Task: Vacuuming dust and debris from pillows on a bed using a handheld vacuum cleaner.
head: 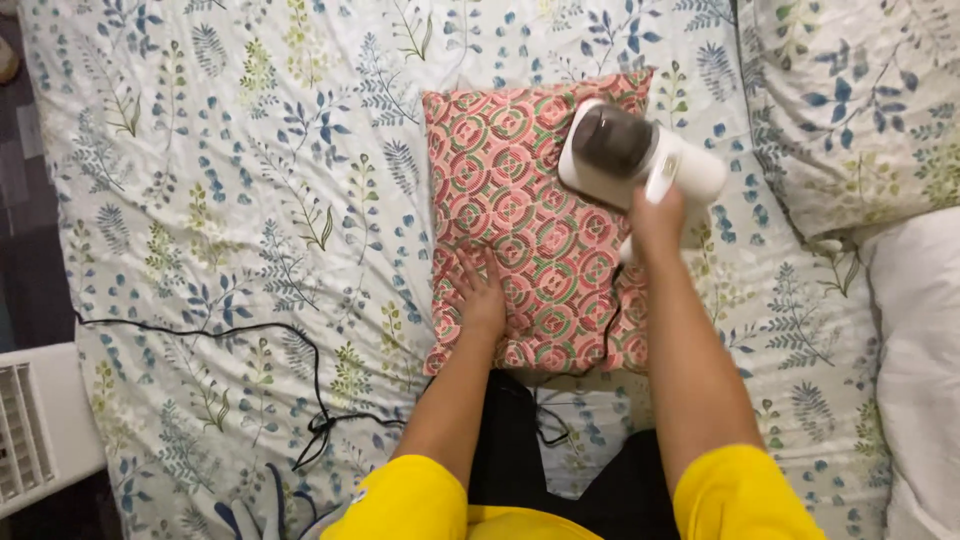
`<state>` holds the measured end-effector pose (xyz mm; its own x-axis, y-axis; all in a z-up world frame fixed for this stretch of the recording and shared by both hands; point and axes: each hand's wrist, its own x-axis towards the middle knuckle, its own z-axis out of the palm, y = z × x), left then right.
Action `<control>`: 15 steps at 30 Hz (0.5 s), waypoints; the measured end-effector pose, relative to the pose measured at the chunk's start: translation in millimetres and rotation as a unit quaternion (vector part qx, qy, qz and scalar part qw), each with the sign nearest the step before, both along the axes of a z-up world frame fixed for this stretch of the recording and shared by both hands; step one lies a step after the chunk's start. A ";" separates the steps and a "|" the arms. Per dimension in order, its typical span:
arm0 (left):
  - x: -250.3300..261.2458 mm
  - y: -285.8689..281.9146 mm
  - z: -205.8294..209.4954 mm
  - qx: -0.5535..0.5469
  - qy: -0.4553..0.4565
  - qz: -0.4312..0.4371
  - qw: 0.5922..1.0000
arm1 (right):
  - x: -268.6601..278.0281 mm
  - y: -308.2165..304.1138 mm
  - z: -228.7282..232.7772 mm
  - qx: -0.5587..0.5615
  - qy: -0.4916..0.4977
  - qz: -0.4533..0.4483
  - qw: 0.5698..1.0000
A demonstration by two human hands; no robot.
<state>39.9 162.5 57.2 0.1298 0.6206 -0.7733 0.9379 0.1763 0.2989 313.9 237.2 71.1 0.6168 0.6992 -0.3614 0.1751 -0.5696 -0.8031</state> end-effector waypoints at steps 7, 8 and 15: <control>4.2 -23.5 -94.3 0.137 0.007 0.011 0.991 | 29.5 -94.9 -33.0 0.064 -0.093 0.102 0.988; 1.8 -27.1 -96.9 0.148 0.013 0.008 0.989 | 22.4 -127.4 -24.8 0.068 -0.121 0.120 0.983; -6.1 -12.6 -8.2 0.102 0.005 -0.003 0.995 | -54.5 -326.8 25.9 -0.067 0.003 0.009 0.998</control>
<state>33.8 149.9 49.0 0.1276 0.7638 -0.6327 0.9416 0.1071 0.3192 259.4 -89.6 97.0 0.6018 0.6559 -0.4557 0.1817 -0.6681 -0.7216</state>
